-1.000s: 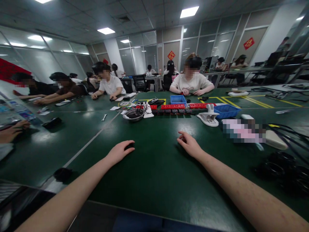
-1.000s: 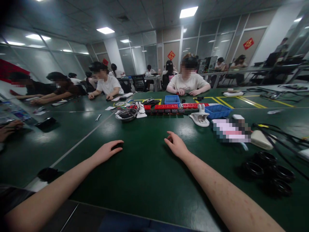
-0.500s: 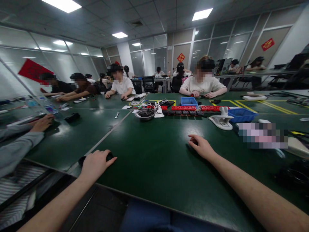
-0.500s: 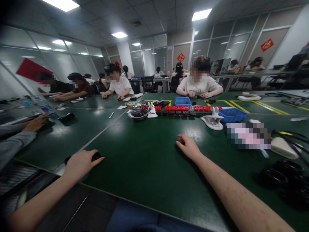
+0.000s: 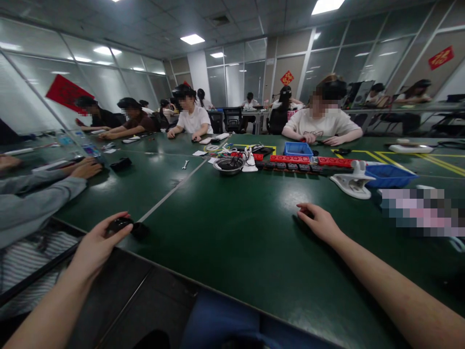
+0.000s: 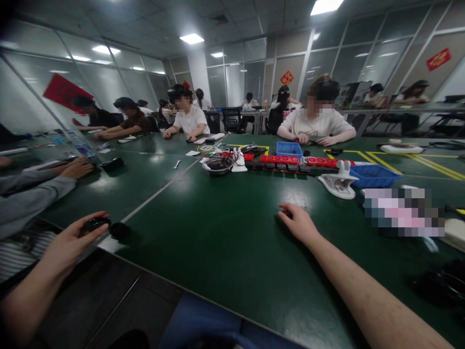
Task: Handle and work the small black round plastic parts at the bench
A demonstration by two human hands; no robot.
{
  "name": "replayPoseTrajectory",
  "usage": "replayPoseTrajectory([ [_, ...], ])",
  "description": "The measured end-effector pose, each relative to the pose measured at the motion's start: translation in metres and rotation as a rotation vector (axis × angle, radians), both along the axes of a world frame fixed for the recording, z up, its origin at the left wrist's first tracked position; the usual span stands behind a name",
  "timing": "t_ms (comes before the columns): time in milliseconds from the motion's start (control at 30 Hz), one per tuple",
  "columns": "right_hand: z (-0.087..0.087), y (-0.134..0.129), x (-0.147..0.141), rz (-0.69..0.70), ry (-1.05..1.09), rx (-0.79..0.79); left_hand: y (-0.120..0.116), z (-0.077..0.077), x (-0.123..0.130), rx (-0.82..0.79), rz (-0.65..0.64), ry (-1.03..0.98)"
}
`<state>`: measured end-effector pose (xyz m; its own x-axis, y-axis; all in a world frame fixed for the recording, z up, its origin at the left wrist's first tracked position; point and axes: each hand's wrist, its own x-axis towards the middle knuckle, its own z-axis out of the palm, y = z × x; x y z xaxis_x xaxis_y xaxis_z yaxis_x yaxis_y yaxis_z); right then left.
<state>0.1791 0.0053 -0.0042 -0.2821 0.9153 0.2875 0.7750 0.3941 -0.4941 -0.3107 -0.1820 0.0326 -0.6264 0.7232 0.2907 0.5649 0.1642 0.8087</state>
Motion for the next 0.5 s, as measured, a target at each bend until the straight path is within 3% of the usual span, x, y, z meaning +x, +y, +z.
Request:
replayPoseTrajectory([
  [200, -0.001, 0.0, 0.003, -0.002, -0.001, -0.011, 0.002, -0.011, -0.004, 0.067, 0.117, 0.041],
  [333, -0.002, 0.001, 0.003, 0.0, -0.003, -0.027, 0.002, -0.022, -0.01, 0.076, 0.115, 0.166],
  [500, 0.0, 0.001, 0.001, 0.002, -0.01, -0.01, 0.002, -0.025, -0.003, 0.084, 0.084, 0.174],
])
